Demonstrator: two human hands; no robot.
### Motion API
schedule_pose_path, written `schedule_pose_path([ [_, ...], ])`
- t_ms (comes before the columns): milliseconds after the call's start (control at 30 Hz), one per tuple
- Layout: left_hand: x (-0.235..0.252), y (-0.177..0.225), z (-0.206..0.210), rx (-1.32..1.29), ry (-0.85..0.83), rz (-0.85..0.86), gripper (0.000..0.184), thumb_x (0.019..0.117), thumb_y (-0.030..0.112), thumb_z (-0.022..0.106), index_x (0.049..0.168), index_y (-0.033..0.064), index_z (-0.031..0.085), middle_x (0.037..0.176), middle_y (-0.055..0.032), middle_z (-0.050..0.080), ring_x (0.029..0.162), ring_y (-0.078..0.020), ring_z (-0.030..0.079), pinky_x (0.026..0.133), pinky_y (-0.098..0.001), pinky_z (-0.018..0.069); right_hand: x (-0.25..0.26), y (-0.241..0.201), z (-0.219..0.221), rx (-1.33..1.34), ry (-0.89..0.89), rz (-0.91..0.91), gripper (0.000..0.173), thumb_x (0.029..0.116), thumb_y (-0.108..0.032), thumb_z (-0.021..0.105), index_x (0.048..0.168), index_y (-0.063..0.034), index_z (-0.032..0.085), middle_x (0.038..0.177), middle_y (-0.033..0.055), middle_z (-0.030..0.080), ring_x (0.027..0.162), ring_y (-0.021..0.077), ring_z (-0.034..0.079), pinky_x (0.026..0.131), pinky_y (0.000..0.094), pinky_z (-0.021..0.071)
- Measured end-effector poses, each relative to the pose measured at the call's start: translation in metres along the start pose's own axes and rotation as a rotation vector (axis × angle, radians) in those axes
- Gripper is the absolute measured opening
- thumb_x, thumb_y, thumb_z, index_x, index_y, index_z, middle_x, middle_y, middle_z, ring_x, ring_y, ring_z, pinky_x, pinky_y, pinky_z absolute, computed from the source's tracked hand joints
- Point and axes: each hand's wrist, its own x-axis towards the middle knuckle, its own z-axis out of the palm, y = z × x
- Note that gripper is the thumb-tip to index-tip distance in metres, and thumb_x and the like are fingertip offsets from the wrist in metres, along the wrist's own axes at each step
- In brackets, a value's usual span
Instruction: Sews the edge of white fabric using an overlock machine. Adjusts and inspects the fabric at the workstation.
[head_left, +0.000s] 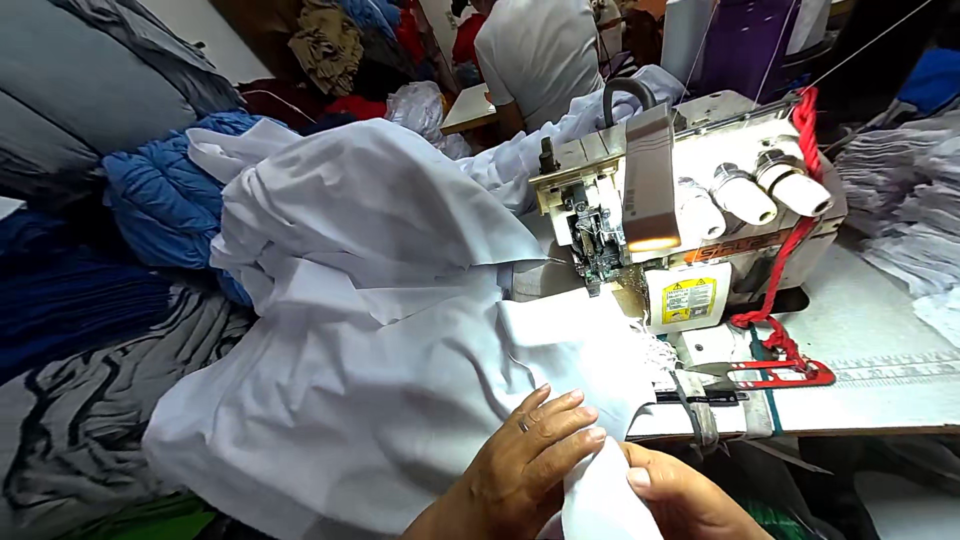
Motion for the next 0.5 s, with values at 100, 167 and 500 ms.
schedule_pose_path([
  [100,0.008,-0.001,0.004,-0.015,0.069,0.037,0.028,0.1116,0.023,0.040,0.118,0.0099,0.063,0.116,-0.0057,0.071,0.122,-0.0153,0.064,0.114,-0.0352,0.0442,0.001,-0.001,0.000,0.123,-0.044,-0.016,0.017,0.1005,-0.026,0.058,0.110,-0.0210,0.071,0.105,-0.0011,0.076,0.101,0.0074,0.071,0.093,0.0280,0.0556],
  [167,0.013,0.001,0.003,-0.116,0.092,0.008,0.026,0.1107,0.021,0.042,0.112,0.0082,0.064,0.108,-0.0059,0.072,0.114,-0.0134,0.068,0.112,-0.0328,0.0467,-0.001,-0.002,0.000,0.125,-0.020,-0.013,0.017,0.1008,-0.025,0.057,0.108,-0.0207,0.071,0.103,-0.0005,0.076,0.099,0.0076,0.071,0.091,0.0275,0.0562],
  [500,0.054,0.015,-0.037,-0.279,0.105,-0.388,0.023,0.1028,0.027,0.059,0.099,0.0124,0.076,0.095,0.0044,0.070,0.094,0.0055,0.063,0.083,-0.0091,0.0510,-0.011,-0.013,0.005,-0.655,0.256,-0.299,0.050,0.1001,-0.037,0.060,0.131,0.0009,0.050,0.121,0.0013,0.067,0.104,0.0107,0.069,0.088,0.0297,0.0585],
])
